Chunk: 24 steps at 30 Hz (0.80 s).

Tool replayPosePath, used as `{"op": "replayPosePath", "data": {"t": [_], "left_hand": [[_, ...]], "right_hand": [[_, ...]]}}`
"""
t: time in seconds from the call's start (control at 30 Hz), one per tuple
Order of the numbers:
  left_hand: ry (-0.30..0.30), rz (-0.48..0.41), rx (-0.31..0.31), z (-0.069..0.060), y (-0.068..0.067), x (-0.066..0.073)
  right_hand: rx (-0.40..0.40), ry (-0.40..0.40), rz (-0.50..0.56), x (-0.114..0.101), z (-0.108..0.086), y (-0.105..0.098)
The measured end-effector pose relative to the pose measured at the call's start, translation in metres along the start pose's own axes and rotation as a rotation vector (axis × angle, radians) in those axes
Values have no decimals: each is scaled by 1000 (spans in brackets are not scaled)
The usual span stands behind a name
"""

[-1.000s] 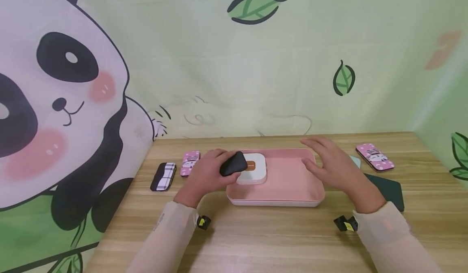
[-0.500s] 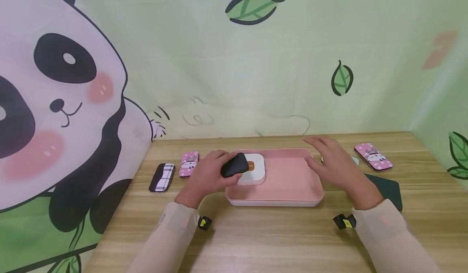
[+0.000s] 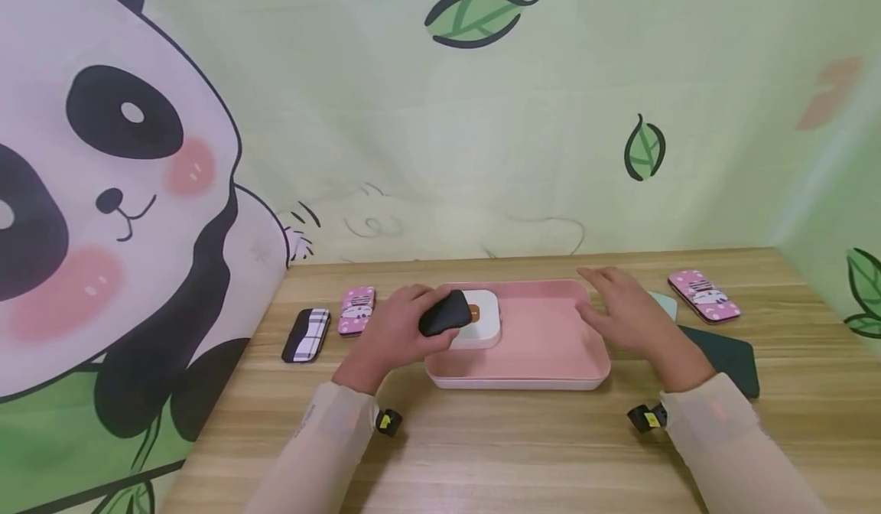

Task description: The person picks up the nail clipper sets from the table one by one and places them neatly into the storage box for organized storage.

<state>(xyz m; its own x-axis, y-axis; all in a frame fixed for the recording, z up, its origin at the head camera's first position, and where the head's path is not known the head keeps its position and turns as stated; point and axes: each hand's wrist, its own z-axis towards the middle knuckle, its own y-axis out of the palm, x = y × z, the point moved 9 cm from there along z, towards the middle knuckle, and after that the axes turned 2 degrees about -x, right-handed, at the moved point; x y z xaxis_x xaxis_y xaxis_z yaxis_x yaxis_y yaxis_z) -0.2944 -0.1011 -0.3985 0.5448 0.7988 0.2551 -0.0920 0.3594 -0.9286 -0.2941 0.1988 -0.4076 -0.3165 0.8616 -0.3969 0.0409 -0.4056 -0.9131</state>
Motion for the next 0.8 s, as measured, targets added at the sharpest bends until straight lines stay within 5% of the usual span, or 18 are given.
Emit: {"op": "replayPosePath", "data": {"t": [0.8], "left_hand": [[-19, -4, -10, -3, 6, -6]], "right_hand": [[-242, 47, -49, 26, 5, 51]]}}
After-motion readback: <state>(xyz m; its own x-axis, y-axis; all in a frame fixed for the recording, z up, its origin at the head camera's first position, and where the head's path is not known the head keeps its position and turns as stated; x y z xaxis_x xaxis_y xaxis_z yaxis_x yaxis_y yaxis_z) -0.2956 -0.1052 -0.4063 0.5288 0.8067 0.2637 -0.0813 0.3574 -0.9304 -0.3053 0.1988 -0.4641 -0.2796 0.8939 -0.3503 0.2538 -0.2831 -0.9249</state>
